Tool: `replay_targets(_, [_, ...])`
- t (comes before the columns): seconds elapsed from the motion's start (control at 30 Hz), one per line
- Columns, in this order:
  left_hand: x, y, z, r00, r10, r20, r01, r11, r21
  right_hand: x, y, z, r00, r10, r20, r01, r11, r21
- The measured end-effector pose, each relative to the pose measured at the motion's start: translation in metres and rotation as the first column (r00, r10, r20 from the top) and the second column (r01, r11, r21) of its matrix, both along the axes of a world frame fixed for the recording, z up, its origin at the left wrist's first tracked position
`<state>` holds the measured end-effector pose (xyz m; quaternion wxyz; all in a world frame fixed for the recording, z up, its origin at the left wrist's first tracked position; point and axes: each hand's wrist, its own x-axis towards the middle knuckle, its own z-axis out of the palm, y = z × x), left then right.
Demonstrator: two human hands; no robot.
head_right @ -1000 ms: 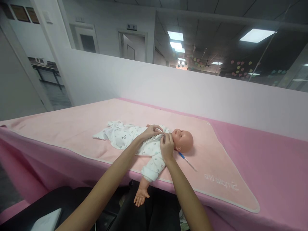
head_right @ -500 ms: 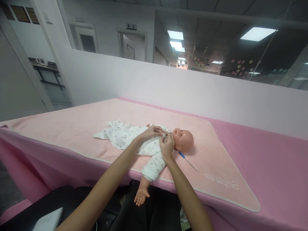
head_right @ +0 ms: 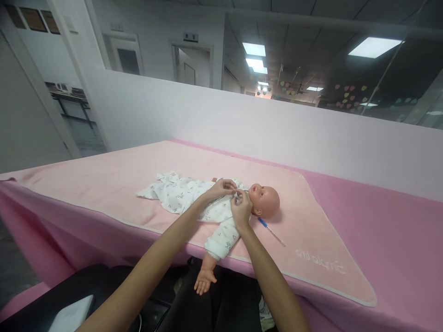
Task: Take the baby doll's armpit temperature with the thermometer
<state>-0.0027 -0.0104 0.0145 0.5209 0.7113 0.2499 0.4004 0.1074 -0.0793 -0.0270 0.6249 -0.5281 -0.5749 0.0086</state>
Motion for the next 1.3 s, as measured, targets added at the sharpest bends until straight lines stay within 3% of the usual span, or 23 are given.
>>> replay_targets(0.33, [-0.0011, 0.0068, -0.0041, 0.999, -0.01, -0.033, 0.009, 1.0, -0.013, 0.0002, -0.0019, 0.002, 0.985, 0.069, -0.161, -0.074, 0.997, -0.026])
replay_targets(0.83, [-0.002, 0.0078, -0.0051, 0.999, -0.023, -0.022, 0.021, 0.997, -0.07, 0.0013, 0.0002, 0.0003, 0.971, 0.085, -0.226, -0.096, 0.995, -0.039])
replay_targets(0.97, [-0.0036, 0.0076, -0.0046, 0.999, -0.041, -0.031, 0.039, 0.998, -0.054, 0.001, -0.0006, 0.0014, 0.971, 0.083, -0.225, -0.092, 0.995, -0.03])
replay_targets(1.17, [-0.0065, 0.0018, 0.0029, 0.979, -0.167, -0.119, 0.172, 0.984, 0.038, 0.0004, -0.0024, 0.0024, 0.985, 0.059, -0.164, -0.061, 0.998, -0.004])
replay_targets(1.3, [-0.0062, 0.0004, 0.0037, 0.978, -0.147, -0.147, 0.157, 0.986, 0.057, 0.0004, -0.0011, -0.0001, 0.992, 0.043, -0.123, -0.039, 0.999, 0.033])
